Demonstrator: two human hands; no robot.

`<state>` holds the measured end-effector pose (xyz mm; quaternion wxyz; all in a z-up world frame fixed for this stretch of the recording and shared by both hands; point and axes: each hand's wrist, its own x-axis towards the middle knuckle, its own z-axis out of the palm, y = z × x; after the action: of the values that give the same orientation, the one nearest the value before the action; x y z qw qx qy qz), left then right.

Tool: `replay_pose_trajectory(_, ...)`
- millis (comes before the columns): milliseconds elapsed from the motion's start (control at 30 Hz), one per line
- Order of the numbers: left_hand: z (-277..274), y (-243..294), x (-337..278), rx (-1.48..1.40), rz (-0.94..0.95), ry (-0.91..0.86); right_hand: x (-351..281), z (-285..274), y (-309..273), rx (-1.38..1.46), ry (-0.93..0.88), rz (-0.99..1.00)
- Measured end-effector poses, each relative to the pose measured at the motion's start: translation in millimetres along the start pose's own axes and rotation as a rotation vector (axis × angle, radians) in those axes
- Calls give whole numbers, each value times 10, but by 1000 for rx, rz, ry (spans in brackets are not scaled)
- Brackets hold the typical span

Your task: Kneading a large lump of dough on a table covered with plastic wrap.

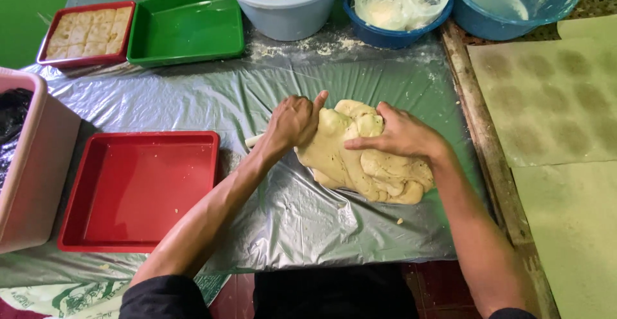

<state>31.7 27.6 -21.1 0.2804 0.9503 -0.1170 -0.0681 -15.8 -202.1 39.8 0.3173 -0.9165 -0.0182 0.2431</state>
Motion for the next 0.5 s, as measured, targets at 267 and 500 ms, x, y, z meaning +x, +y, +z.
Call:
replay_pose_trajectory(267, 74, 70, 58, -365, 15, 5, 80, 62, 25, 28, 34, 58)
replay_pose_trajectory(500, -407, 746, -364, -475, -144, -46, -13, 153, -79, 50, 69, 63)
